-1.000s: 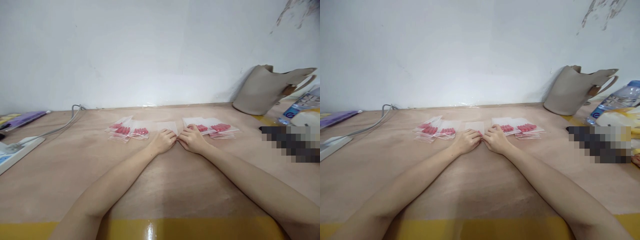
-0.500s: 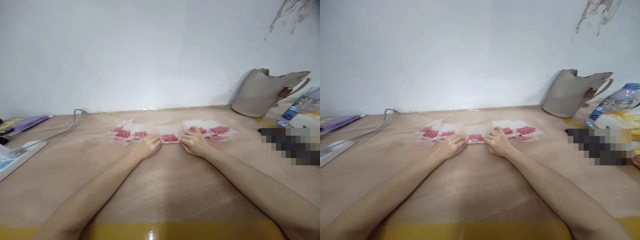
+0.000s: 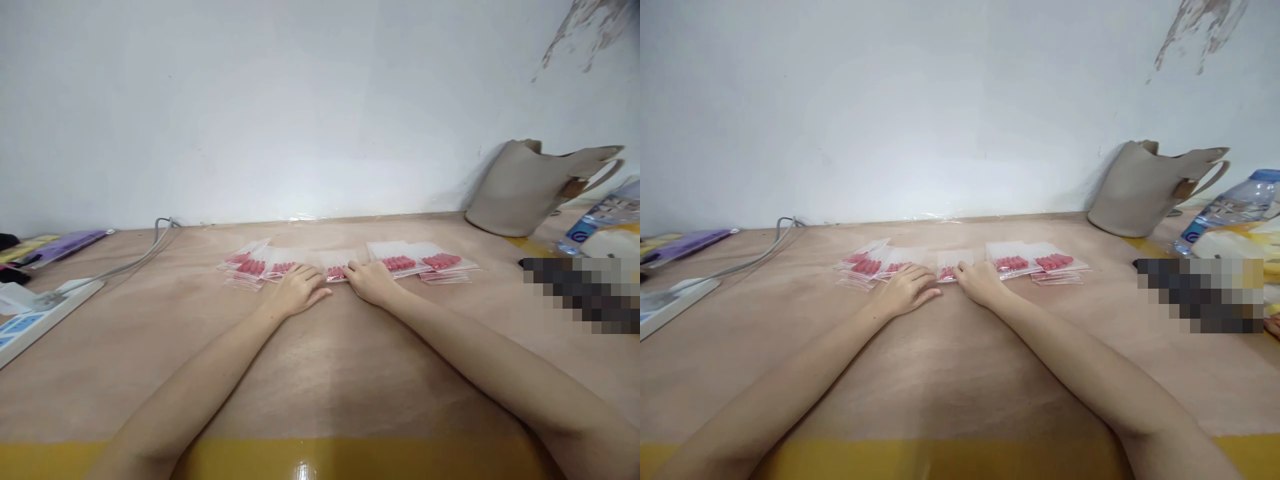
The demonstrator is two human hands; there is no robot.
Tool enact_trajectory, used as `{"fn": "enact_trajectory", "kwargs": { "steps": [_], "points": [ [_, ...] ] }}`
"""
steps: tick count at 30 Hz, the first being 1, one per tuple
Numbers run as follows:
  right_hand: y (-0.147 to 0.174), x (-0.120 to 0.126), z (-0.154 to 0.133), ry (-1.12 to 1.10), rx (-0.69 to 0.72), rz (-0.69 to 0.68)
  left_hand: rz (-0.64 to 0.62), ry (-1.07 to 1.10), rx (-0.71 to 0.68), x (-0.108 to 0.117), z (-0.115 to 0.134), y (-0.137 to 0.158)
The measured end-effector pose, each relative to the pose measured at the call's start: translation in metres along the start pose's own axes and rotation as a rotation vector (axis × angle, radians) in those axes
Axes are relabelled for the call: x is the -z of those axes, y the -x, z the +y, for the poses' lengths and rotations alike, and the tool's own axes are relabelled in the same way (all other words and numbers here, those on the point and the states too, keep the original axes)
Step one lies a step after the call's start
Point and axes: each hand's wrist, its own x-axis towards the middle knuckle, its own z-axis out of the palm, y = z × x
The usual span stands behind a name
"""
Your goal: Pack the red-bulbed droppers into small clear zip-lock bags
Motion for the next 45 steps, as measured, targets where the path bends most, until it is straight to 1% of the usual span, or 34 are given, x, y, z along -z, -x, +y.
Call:
{"fn": "enact_trajectory", "kwargs": {
  "steps": [2,5,7,9,12,14,15,17,19,21,23,25,27,29,31,33,35,38,40,45],
  "points": [
    [-0.006,0.002,0.004,0.045,0.012,-0.012,-0.062,-0.01,0.075,0.01,-0.01,0.005],
    [-0.004,0.005,0.025,0.093,0.012,0.049,-0.224,-0.083,0.203,0.022,-0.03,0.017],
    [0.005,0.007,0.046,0.117,-0.024,0.109,-0.324,-0.091,0.279,0.026,-0.041,0.024],
    [0.021,0.009,0.067,0.153,-0.095,0.175,-0.381,-0.062,0.314,0.026,-0.047,0.028],
    [0.053,0.01,0.092,0.201,-0.188,0.214,-0.393,-0.011,0.292,0.023,-0.046,0.027],
    [0.075,0.011,0.103,0.208,-0.257,0.185,-0.377,0.012,0.265,0.021,-0.042,0.023],
    [0.085,0.013,0.107,0.205,-0.312,0.156,-0.364,0.023,0.253,0.02,-0.04,0.021],
    [0.1,0.018,0.113,0.167,-0.412,0.053,-0.333,0.043,0.234,0.015,-0.035,0.016],
    [0.108,0.025,0.114,0.107,-0.423,-0.043,-0.296,0.064,0.219,0.009,-0.027,0.009],
    [0.107,0.035,0.11,0.079,-0.372,-0.058,-0.257,0.09,0.208,-0.001,-0.015,-0.001],
    [0.097,0.044,0.099,0.072,-0.311,0.015,-0.219,0.124,0.201,-0.012,-0.001,-0.012],
    [0.081,0.05,0.082,0.011,-0.239,0.112,-0.168,0.156,0.212,-0.024,0.015,-0.023],
    [0.061,0.05,0.061,-0.109,-0.174,0.174,-0.123,0.188,0.217,-0.032,0.028,-0.031],
    [0.042,0.044,0.041,-0.216,-0.067,0.153,-0.085,0.222,0.217,-0.035,0.034,-0.033],
    [0.027,0.034,0.027,-0.262,0.041,0.125,-0.055,0.251,0.229,-0.034,0.032,-0.029],
    [0.017,0.023,0.018,-0.276,0.111,0.13,-0.037,0.279,0.246,-0.029,0.025,-0.02],
    [0.011,0.015,0.015,-0.243,0.159,0.169,-0.034,0.314,0.25,-0.024,0.017,-0.01],
    [0.009,0.005,0.017,-0.137,0.238,0.24,-0.048,0.376,0.226,-0.019,0.008,-0.001],
    [0.01,0.001,0.018,-0.092,0.261,0.288,-0.059,0.41,0.208,-0.017,0.005,0.001],
    [0.014,-0.008,0.023,-0.054,0.226,0.392,-0.092,0.469,0.173,-0.013,0.001,0.002]
  ]
}}
